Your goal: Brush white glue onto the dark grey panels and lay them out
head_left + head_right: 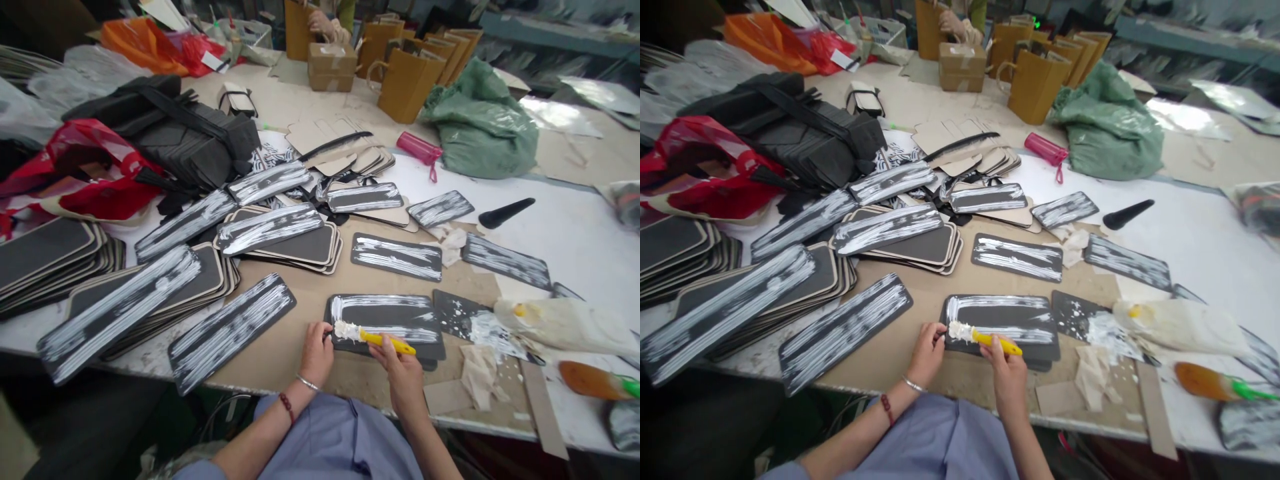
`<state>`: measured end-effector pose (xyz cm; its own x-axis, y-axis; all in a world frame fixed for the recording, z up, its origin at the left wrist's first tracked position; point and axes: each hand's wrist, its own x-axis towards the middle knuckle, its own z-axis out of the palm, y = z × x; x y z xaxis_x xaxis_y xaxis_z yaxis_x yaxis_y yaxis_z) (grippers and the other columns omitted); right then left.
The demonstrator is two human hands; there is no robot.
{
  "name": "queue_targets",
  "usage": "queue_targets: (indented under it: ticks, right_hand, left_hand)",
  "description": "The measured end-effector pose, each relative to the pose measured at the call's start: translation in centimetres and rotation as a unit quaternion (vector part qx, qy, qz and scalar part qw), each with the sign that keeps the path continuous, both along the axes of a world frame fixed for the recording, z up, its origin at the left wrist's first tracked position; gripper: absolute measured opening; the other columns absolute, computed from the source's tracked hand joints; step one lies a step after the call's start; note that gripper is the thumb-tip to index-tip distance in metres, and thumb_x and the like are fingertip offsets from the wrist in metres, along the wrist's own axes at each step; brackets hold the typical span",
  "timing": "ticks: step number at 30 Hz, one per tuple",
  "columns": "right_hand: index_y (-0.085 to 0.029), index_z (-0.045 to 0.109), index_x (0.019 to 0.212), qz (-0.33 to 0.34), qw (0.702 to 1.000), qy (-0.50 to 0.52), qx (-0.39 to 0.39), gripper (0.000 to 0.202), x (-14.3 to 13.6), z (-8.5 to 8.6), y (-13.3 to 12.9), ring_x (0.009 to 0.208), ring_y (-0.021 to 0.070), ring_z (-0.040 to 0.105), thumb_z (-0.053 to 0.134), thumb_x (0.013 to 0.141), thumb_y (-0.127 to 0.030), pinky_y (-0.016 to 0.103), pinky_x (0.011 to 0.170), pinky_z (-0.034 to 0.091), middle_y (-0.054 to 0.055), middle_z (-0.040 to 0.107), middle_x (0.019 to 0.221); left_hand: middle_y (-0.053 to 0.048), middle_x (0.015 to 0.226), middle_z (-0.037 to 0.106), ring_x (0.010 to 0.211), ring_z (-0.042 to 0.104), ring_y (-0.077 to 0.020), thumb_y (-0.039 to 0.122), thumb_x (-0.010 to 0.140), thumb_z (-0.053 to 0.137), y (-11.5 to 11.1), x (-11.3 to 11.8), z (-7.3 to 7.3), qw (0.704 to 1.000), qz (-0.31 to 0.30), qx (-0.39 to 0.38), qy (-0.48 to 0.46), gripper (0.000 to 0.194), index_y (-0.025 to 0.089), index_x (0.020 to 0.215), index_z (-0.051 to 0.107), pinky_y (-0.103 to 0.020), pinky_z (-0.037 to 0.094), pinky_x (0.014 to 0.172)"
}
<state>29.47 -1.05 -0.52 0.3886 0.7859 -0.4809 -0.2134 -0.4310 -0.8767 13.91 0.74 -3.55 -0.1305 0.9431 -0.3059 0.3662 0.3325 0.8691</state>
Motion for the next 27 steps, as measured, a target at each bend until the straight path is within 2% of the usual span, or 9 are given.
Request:
queue_targets:
  ticks: [5, 8, 17, 21, 27]
  right_hand:
    - [-0.014, 0.06, 0.091, 0.0, 1.0, -0.007, 0.013, 0.039, -0.3, 0.5, -0.5, 0.08, 0.0252, 0.064, 0.065, 0.069, -0.045, 0.043, 0.08, 0.052, 0.007, 0.066, 0.087]
    - [-0.014, 0.061, 0.089, 0.003, 0.999, -0.03, 0.033, 0.037, -0.6, 0.9, -0.7, 0.08, 0.0244, 0.064, 0.065, 0.069, -0.046, 0.041, 0.077, 0.054, 0.007, 0.065, 0.09]
    - [-0.015, 0.063, 0.085, -0.022, 0.999, -0.032, 0.022, 0.037, -1.1, 1.4, -1.6, 0.076, 0.0223, 0.064, 0.065, 0.067, -0.048, 0.037, 0.072, 0.056, 0.005, 0.065, 0.086]
    - [-0.015, 0.064, 0.085, -0.062, 0.997, -0.044, 0.006, 0.037, 1.4, 1.3, -2.2, 0.075, 0.0221, 0.065, 0.067, 0.067, -0.046, 0.037, 0.072, 0.056, 0.005, 0.065, 0.084]
    - [-0.013, 0.061, 0.082, -0.226, 0.971, -0.065, 0.029, 0.037, 7.5, 1.4, -2.8, 0.067, 0.0164, 0.065, 0.071, 0.063, -0.043, 0.028, 0.068, 0.056, 0.001, 0.066, 0.071]
  left_hand:
    - [0.0, 0.066, 0.055, 0.063, 0.053, -0.0133, 0.014, 0.072, 0.046, 1.7, -0.4, -0.4, 0.998, -0.006, -0.066, -0.016, 0.007, 0.016, 0.072, 0.052, -0.026, 0.044, 0.062]
    - [0.003, 0.058, 0.052, 0.055, 0.05, -0.0117, 0.013, 0.07, 0.047, 2.6, -0.6, -0.7, 0.996, -0.011, -0.091, -0.006, 0.005, 0.017, 0.068, 0.051, -0.023, 0.04, 0.054]
    - [0.004, 0.057, 0.05, 0.057, 0.048, -0.0116, 0.01, 0.069, 0.045, 2.8, -0.7, -0.1, 0.995, -0.039, -0.076, 0.044, 0.011, 0.019, 0.062, 0.046, -0.023, 0.035, 0.058]
    - [0.003, 0.058, 0.05, 0.059, 0.049, -0.013, 0.012, 0.068, 0.044, 2.7, -0.7, 0.1, 0.996, -0.043, -0.062, 0.048, 0.01, 0.02, 0.062, 0.045, -0.024, 0.036, 0.06]
    - [0.002, 0.057, 0.052, 0.056, 0.05, -0.0136, 0.02, 0.066, 0.045, 2.4, -1.1, 0.4, 0.996, -0.054, -0.066, 0.026, 0.004, 0.02, 0.062, 0.048, -0.025, 0.037, 0.057]
